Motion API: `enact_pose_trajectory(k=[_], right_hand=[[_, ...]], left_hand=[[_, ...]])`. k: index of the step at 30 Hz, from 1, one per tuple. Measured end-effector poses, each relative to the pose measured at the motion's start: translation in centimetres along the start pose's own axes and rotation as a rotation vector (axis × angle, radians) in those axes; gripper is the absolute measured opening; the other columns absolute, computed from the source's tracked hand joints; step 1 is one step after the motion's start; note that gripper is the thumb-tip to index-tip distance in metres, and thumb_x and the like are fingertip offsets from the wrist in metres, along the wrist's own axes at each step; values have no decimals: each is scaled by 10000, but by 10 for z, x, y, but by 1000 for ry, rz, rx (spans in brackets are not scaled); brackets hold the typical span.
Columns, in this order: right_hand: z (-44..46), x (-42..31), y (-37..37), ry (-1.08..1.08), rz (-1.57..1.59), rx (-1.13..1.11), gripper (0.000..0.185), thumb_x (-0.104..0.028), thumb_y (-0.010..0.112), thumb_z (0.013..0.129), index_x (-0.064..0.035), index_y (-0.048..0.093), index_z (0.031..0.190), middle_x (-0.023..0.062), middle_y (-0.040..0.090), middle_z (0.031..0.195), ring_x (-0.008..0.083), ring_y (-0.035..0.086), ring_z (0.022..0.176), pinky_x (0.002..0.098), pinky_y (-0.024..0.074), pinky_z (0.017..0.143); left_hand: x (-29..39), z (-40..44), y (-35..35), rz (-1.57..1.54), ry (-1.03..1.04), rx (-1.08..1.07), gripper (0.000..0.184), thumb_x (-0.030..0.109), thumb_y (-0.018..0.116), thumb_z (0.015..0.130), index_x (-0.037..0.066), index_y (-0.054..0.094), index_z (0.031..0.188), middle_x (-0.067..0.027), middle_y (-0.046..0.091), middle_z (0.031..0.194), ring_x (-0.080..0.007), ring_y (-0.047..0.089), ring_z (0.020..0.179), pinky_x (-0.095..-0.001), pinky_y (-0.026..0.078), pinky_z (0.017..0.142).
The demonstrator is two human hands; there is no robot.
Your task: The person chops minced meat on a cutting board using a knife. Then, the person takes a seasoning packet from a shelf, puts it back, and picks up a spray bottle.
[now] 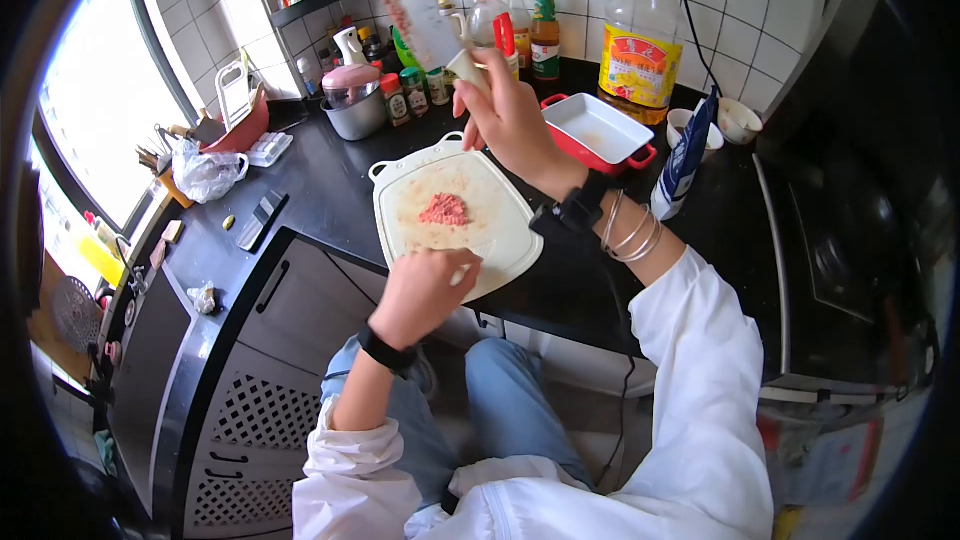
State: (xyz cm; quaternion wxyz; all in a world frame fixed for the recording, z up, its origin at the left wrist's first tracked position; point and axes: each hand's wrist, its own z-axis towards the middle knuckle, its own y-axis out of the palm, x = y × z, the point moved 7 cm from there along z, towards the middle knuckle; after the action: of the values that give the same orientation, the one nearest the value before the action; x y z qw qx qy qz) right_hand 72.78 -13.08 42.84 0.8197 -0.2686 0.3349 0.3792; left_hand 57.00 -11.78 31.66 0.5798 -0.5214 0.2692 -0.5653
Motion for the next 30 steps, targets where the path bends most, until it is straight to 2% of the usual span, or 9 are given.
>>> enact_pose_trajectory(k=[5, 7, 8, 12, 16, 20, 23, 27, 30], right_hand=[[5, -13, -9, -441, -572, -90, 233, -176, 637, 898, -48, 571, 1082, 174, 620, 704, 346, 637, 646, 409, 478, 579], [-6, 13, -12, -206, -482, -158, 220, -228, 663, 863, -28, 636, 950, 194, 636, 727, 363, 647, 689, 419, 487, 603], [-14, 27, -12, -104, -534, -225, 233, -238, 657, 865, -19, 633, 939, 204, 638, 739, 364, 652, 705, 423, 489, 613], [-41, 71, 0, 66, -483, -259, 280, -254, 621, 901, 22, 584, 871, 226, 606, 722, 338, 633, 649, 397, 474, 599], [-63, 114, 12, 306, -750, -550, 339, -296, 574, 891, 39, 624, 873, 292, 641, 793, 462, 643, 806, 501, 527, 760], [-54, 95, 10, 116, -677, -450, 342, -286, 561, 914, 49, 621, 876, 278, 648, 803, 447, 641, 821, 496, 522, 754], [-50, 81, 9, 249, -378, -352, 328, -277, 556, 930, 40, 572, 845, 264, 602, 698, 442, 622, 701, 517, 474, 654], [-69, 91, 18, 318, -752, -610, 401, -331, 544, 935, 60, 623, 888, 281, 637, 795, 439, 640, 805, 484, 506, 723], [-61, 93, 14, 271, -737, -571, 419, -355, 547, 925, 55, 636, 923, 277, 644, 802, 443, 646, 821, 490, 514, 739]], left_hand=[[-54, 23, -14, -452, -8, 107, 182, 131, 601, 886, 47, 690, 1021, -177, 691, 909, -344, 664, 864, -387, 523, 795], [-74, 19, -22, -382, 32, 333, 191, 105, 613, 874, 16, 677, 1031, -189, 682, 1006, -365, 639, 965, -395, 503, 854], [-87, 14, -19, -302, -34, 324, 253, 94, 624, 865, 16, 647, 1104, -177, 644, 1165, -368, 592, 1083, -424, 460, 929], [-115, 1, 1, -83, -196, 311, 380, 133, 626, 874, 44, 566, 1238, -159, 542, 1346, -331, 481, 1261, -448, 366, 1037], [-106, 3, 26, 95, -269, 190, 488, 218, 542, 938, 40, 434, 1379, -188, 406, 1465, -375, 340, 1379, -490, 298, 1107], [-103, 2, 33, 146, -305, 185, 478, 240, 468, 972, 48, 410, 1405, -190, 381, 1488, -366, 321, 1398, -504, 273, 1121], [-103, 1, 33, 111, -312, 194, 475, 263, 469, 979, 47, 420, 1399, -187, 376, 1493, -355, 324, 1398, -500, 263, 1127], [-103, 0, 28, 144, -345, 252, 457, 264, 518, 968, 51, 454, 1367, -166, 428, 1458, -339, 346, 1386, -476, 273, 1121], [-102, -3, 12, 121, -347, 420, 354, 219, 605, 927, 53, 540, 1234, -137, 535, 1342, -332, 415, 1328, -455, 307, 1090]])
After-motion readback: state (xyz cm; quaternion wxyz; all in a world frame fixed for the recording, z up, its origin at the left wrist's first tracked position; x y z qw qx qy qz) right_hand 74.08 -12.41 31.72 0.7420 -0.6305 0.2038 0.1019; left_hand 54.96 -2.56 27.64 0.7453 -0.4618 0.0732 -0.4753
